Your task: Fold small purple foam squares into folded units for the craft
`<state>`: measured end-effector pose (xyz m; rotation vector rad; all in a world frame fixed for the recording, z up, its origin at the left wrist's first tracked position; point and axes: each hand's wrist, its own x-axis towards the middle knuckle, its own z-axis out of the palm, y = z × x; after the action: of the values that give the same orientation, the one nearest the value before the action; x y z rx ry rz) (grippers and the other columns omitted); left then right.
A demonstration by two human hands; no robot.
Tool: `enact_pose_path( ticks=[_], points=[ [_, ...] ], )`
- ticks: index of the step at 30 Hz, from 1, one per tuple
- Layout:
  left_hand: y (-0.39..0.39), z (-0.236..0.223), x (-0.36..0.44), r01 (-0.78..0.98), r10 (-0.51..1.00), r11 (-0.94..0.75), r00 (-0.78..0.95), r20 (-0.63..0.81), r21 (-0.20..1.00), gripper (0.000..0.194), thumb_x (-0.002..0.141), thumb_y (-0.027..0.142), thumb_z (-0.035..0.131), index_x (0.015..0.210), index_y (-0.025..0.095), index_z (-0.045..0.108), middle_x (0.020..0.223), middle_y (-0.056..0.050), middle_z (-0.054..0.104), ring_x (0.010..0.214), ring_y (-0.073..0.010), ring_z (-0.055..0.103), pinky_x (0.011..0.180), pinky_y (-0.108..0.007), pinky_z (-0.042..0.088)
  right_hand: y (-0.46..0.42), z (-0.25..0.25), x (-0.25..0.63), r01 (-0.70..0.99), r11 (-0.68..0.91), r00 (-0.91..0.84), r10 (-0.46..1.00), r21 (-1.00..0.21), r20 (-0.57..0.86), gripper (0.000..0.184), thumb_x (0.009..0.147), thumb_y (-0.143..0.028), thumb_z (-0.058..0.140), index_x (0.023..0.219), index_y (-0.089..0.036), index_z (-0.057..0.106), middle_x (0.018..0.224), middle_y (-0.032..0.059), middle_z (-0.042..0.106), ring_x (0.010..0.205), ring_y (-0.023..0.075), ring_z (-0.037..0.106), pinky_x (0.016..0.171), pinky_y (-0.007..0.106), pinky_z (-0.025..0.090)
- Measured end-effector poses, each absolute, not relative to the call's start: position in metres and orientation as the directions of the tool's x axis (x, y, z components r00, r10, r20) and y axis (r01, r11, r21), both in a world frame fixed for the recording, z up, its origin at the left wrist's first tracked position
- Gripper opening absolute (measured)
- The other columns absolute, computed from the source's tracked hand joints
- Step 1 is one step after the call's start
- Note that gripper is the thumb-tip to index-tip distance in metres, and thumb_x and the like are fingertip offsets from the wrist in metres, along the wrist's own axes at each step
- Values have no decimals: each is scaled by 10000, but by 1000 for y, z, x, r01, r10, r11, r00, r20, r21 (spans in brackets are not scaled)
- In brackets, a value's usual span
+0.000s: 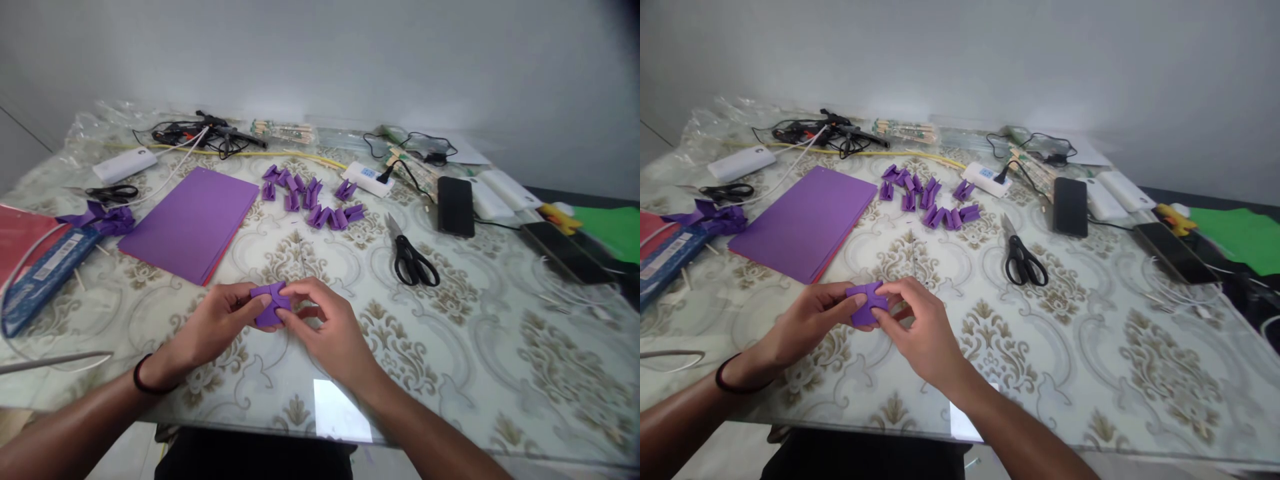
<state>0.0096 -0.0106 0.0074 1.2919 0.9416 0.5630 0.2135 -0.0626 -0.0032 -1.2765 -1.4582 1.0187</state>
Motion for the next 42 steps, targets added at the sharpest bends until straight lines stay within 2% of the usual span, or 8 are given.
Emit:
enact_pose_path(
  ticks=[2,7,14,20,25,32,37,42],
  points=[
    [-10,6,8,157,802,207,539,-259,966,284,1009,430,718,947,169,814,919,-51,833,876,-215,813,836,-302,668,-63,-4,213,247,133,-37,991,-960,128,187,948,-202,751,1116,-283,737,1098,31,723,890,168,714,742,287,640],
    [-10,0,6,176,795,200,546,-265,964,267,1008,416,721,982,165,806,951,-58,845,909,-210,801,836,-287,638,-64,-5,212,272,158,-43,987,-949,152,141,946,-202,752,1074,-259,744,1093,45,739,902,177,731,719,281,644],
    [-11,3,8,247,823,113,520,-230,963,264,1008,367,685,892,149,777,830,-40,800,780,-178,742,708,-259,569,-63,-4,212,296,175,-55,985,-939,166,76,948,-166,694,956,-241,703,1020,27,729,852,166,720,650,261,604],
    [-14,3,9,226,823,97,530,-206,969,301,1016,395,668,885,148,778,815,-46,763,793,-203,739,744,-311,643,-63,-2,214,289,139,-111,988,-947,111,88,999,-185,654,934,-244,658,1044,20,694,891,161,690,676,259,572],
    [-15,1,11,174,812,150,539,-222,973,342,1021,449,665,882,151,760,818,-11,666,766,-181,716,750,-365,718,-61,-5,215,311,220,-174,970,-925,172,135,1061,-158,574,957,-236,613,1044,34,643,927,168,636,745,276,544],
    [-16,4,14,174,824,125,530,-200,977,313,1035,401,642,904,146,770,823,-10,679,772,-171,723,752,-357,735,-60,-9,217,380,329,-232,938,-864,256,149,1083,-117,522,995,-225,574,1060,48,604,933,181,612,839,316,525],
    [-16,5,13,151,817,123,546,-186,981,263,1042,368,649,940,170,788,837,-1,730,781,-162,766,778,-312,722,-60,-11,217,402,356,-228,931,-844,284,133,1080,-113,533,1047,-228,592,1140,70,612,1044,199,645,909,338,553],
    [-14,3,13,92,790,187,577,-205,978,255,1014,415,710,972,175,788,928,-29,764,884,-206,790,839,-370,718,-61,-13,215,380,337,-188,940,-862,284,127,1061,-123,577,1047,-240,624,1166,69,614,1008,187,669,847,322,593]
  ],
)
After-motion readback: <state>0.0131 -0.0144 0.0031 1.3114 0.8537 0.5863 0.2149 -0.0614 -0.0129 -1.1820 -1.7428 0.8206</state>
